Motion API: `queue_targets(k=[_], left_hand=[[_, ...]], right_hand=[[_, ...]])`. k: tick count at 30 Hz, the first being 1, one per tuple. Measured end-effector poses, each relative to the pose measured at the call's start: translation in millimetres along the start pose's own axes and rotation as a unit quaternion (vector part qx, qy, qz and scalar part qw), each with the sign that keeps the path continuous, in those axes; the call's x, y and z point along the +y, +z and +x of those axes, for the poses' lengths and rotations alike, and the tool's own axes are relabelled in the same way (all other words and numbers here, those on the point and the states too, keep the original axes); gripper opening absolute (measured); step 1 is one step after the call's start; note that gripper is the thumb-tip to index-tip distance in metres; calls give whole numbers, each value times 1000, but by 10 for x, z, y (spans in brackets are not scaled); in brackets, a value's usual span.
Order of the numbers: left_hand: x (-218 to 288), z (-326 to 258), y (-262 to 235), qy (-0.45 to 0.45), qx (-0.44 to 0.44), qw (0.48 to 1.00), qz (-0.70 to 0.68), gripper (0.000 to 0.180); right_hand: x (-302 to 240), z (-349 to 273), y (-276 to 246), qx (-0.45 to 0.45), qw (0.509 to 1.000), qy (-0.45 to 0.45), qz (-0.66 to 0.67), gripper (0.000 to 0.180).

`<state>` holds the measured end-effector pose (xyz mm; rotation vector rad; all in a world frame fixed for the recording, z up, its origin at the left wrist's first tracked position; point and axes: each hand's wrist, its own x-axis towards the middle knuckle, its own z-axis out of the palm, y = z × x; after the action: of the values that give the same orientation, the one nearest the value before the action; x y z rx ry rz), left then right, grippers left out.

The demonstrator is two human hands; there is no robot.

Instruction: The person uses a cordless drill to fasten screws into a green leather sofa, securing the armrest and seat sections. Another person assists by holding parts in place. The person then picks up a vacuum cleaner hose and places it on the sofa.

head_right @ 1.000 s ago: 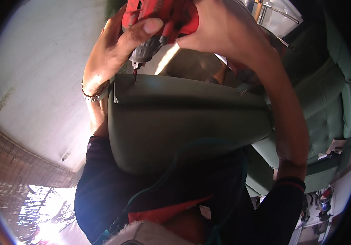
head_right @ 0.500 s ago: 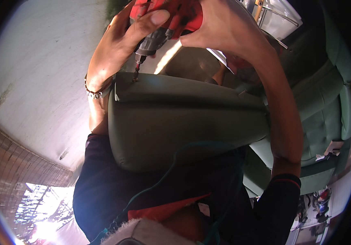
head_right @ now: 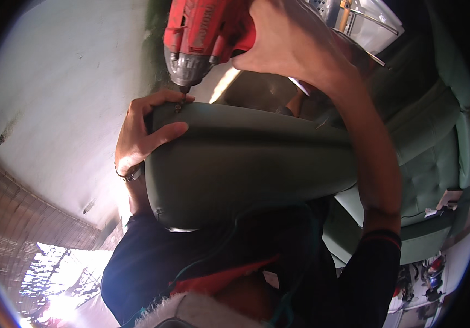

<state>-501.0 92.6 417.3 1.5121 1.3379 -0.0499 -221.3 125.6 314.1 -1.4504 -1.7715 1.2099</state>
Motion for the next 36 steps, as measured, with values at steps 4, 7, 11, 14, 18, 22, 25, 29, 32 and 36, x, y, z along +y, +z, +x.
queue_targets(k=[4, 7, 11, 14, 18, 22, 25, 29, 32, 36], left_hand=[[11, 1, 0, 2, 13, 1000, -23, 40], [3, -11, -13, -8, 5, 1000, -17, 40], [-4, -14, -20, -6, -20, 999, -30, 41], [-4, 12, -6, 14, -19, 998, -56, 41], [6, 27, -1, 17, -24, 998, -62, 39], [31, 16, -5, 6, -28, 996, -81, 38], [51, -3, -9, -13, -23, 996, -83, 37], [45, -3, -24, -10, -26, 996, -83, 35], [12, 18, -28, 29, -24, 998, -48, 34], [-15, 12, -22, 24, -17, 997, -65, 34]], right_hand=[[-18, -41, 34, -14, 1000, -15, -14, 38], [63, -94, 95, 34, 999, 32, 6, 43], [156, -166, 108, 67, 997, 6, 41, 45], [171, -192, 111, 54, 998, 24, 34, 46], [167, -196, 136, 54, 998, -4, 24, 45], [181, -198, 142, 44, 999, 13, 12, 46], [182, -204, 147, 54, 998, 10, 22, 46], [166, -186, 146, 64, 998, -15, -2, 46], [141, -168, 117, 69, 997, -25, -5, 48], [75, -194, 77, 54, 999, -2, -2, 48]])
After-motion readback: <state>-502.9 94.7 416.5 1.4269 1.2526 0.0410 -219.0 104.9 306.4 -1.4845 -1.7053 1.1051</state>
